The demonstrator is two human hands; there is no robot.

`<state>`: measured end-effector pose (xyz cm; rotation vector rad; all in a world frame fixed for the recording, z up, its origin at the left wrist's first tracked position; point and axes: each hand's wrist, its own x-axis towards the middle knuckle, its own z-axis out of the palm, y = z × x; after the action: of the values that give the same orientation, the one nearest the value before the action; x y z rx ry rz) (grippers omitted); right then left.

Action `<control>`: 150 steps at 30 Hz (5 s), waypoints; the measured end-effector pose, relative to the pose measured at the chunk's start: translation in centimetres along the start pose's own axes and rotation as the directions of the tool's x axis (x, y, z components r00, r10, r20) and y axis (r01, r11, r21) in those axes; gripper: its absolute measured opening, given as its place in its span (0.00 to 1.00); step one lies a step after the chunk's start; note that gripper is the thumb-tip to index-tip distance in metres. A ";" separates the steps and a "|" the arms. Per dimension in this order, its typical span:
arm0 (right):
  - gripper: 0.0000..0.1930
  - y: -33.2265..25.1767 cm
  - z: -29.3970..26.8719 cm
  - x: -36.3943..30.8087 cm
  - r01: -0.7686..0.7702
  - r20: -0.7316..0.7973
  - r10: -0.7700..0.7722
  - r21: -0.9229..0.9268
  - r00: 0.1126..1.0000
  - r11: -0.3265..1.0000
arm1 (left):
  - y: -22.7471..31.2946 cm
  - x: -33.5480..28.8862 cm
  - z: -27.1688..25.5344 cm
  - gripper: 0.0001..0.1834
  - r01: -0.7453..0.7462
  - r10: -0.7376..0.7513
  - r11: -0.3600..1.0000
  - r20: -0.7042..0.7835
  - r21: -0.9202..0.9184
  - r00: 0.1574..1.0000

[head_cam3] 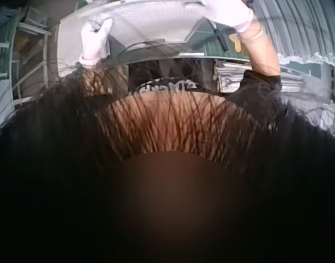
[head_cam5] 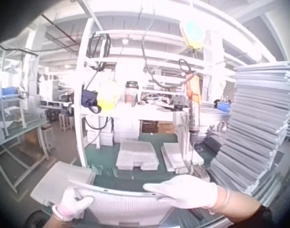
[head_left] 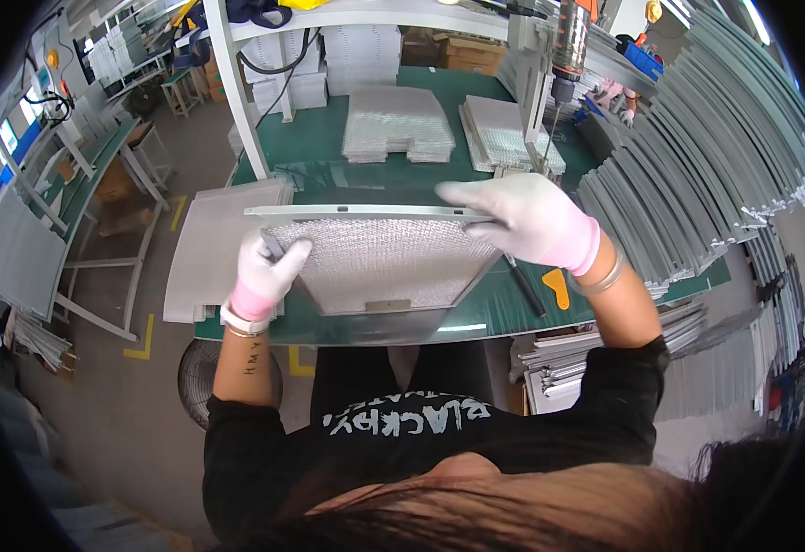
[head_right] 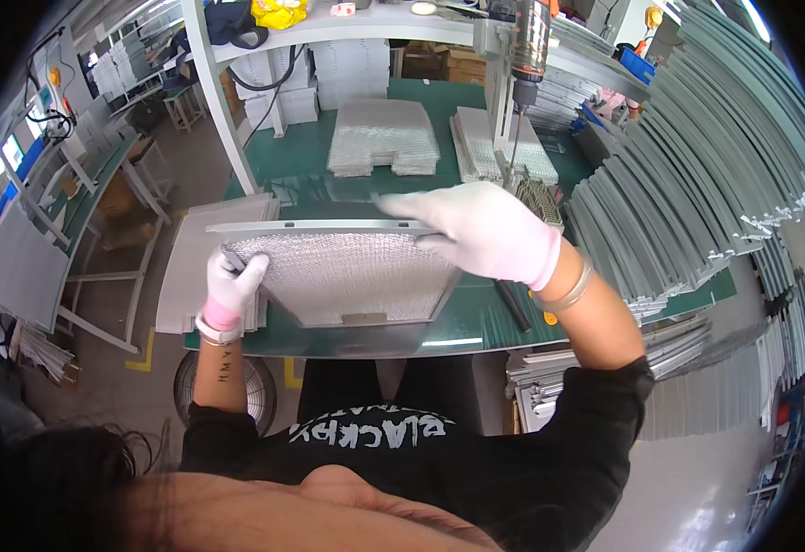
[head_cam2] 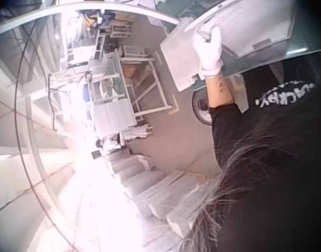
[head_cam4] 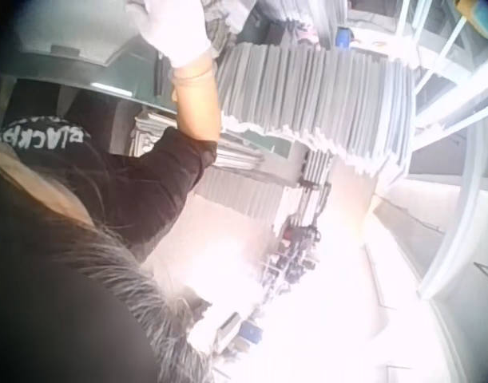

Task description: Assemble air filters by placing mesh into frames and securing them with a hammer and electric screwdriver.

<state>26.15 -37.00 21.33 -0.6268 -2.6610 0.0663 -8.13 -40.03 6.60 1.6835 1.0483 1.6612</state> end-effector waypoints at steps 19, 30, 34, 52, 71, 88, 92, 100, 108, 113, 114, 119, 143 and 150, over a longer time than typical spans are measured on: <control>0.27 -0.9 2.1 4.8 0.202 0.131 -0.222 0.150 0.966 0.968 | 0.4 1.0 4.1 0.32 -0.361 0.339 0.931 -0.501 0.056 0.796; 0.31 -0.5 2.9 5.3 0.234 0.084 -0.244 0.115 0.966 0.966 | 0.6 1.2 4.0 0.20 -0.287 0.578 0.767 -0.426 0.574 0.696; 0.31 -0.5 2.9 5.4 0.246 0.076 -0.256 0.121 0.964 0.962 | 0.8 1.5 4.2 0.18 -0.281 0.521 0.820 -0.447 0.498 0.727; 0.27 -1.0 2.7 4.7 0.191 0.098 -0.193 0.034 0.976 0.981 | -1.5 1.0 3.2 0.16 -0.357 0.449 0.893 -0.470 0.274 0.760; 0.25 -1.0 2.3 4.2 0.180 0.111 -0.183 0.033 0.977 0.983 | -2.3 1.2 3.6 0.12 -0.314 0.320 0.946 -0.411 0.085 0.854; 0.21 10.1 22.8 -24.3 -0.859 -0.175 0.844 -0.183 0.508 0.479 | 5.8 7.4 18.9 0.17 -0.935 0.183 0.235 0.932 0.267 0.312; 0.26 2.4 11.3 -21.4 -0.787 0.112 0.892 0.527 0.438 0.320 | 6.0 7.0 18.9 0.23 -0.878 0.321 0.321 0.832 0.355 0.454; 0.32 -4.6 -3.5 -19.0 -0.471 -0.416 0.594 0.367 0.689 0.803 | 4.2 4.7 19.2 0.23 -0.694 0.345 0.441 0.606 0.569 0.716; 0.32 -3.9 2.7 -20.4 -0.356 -0.525 0.544 0.421 0.655 0.834 | 3.9 5.2 18.2 0.16 -0.700 0.338 0.470 0.623 0.538 0.705; 0.34 -4.7 9.5 -19.1 -0.168 -0.771 0.502 0.476 0.393 0.863 | 3.3 5.2 18.2 0.17 -0.712 0.392 0.462 0.598 0.529 0.699; 0.33 -4.8 9.4 -18.7 -0.348 -0.642 0.435 0.266 0.632 0.899 | 3.3 5.2 18.3 0.17 -0.717 0.415 0.460 0.587 0.524 0.695; 0.27 -5.2 5.8 -18.3 -0.530 -0.493 0.484 0.054 0.723 0.846 | 2.6 5.0 18.0 0.17 -0.710 0.429 0.442 0.565 0.548 0.704; 0.25 -6.0 -3.2 -16.9 -0.423 -0.520 0.408 0.097 0.750 0.901 | 2.1 3.8 22.2 0.16 -0.563 0.636 0.553 0.125 0.615 0.762; 0.28 -4.8 -2.2 -15.6 -0.524 -0.233 0.534 0.109 0.812 0.845 | 1.0 4.5 21.8 0.16 -0.558 0.607 0.536 0.170 0.634 0.776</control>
<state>37.75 -48.26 18.17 -1.2599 -2.1584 0.1818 13.20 -33.85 8.03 2.7128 1.2933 1.8706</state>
